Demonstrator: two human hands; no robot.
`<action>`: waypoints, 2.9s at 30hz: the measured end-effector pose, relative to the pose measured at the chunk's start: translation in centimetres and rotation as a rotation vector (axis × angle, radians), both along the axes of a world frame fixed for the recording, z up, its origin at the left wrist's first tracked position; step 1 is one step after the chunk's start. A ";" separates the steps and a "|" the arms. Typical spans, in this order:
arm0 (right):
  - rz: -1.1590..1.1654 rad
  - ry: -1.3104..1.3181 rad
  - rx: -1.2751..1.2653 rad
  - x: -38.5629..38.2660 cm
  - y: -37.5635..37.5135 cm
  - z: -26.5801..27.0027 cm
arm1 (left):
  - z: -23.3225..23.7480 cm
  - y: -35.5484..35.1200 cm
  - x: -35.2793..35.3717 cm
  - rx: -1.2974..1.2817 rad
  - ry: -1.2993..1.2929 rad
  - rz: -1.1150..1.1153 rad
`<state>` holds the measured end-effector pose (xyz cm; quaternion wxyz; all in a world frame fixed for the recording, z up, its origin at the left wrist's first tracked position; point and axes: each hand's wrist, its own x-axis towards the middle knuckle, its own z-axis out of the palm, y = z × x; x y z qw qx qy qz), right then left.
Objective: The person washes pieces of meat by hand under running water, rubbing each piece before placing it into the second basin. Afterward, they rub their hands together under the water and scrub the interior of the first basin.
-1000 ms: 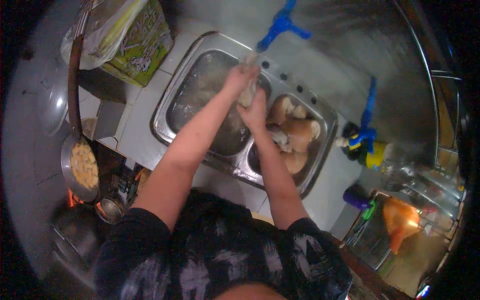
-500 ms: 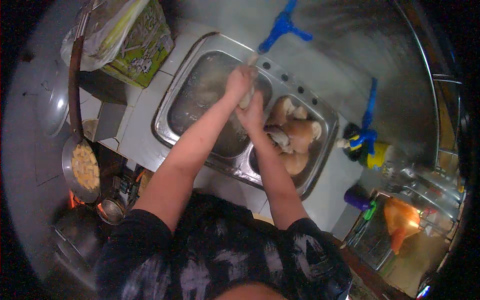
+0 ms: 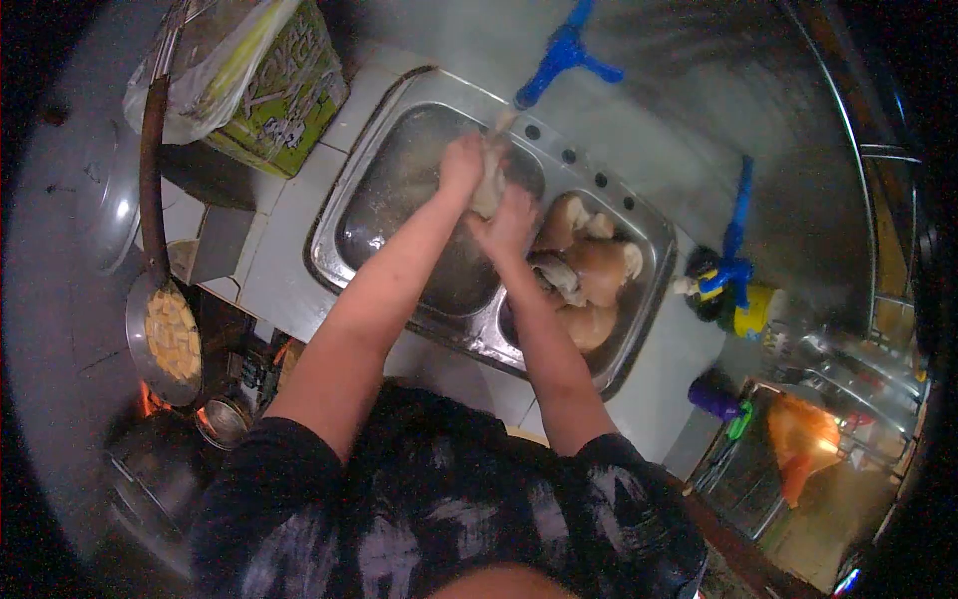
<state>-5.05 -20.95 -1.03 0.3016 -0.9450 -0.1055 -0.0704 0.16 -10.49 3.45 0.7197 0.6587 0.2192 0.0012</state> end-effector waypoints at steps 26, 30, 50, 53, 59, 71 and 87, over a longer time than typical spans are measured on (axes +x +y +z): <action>-0.023 -0.167 0.061 3.3 4.0 0.1 | -1.6 0.2 2.1 0.526 -0.343 0.041; -0.057 -0.181 0.082 3.2 4.2 0.2 | -0.1 0.8 2.1 0.620 -0.327 -0.001; 0.289 0.076 0.644 5.4 4.1 2.9 | -1.0 3.1 0.8 -0.312 0.068 -0.098; 0.226 0.072 0.676 5.4 4.3 3.0 | 0.6 2.6 0.7 -0.296 -0.013 -0.044; 0.065 -0.098 0.669 5.6 4.1 2.5 | -0.3 1.9 1.8 -0.072 0.043 -0.089; -0.219 -0.031 0.937 5.9 4.2 -0.1 | 0.0 1.2 1.7 0.121 -0.197 -0.017; -0.233 -0.036 0.415 4.5 3.1 3.9 | 2.5 1.9 0.5 -0.236 -0.027 0.049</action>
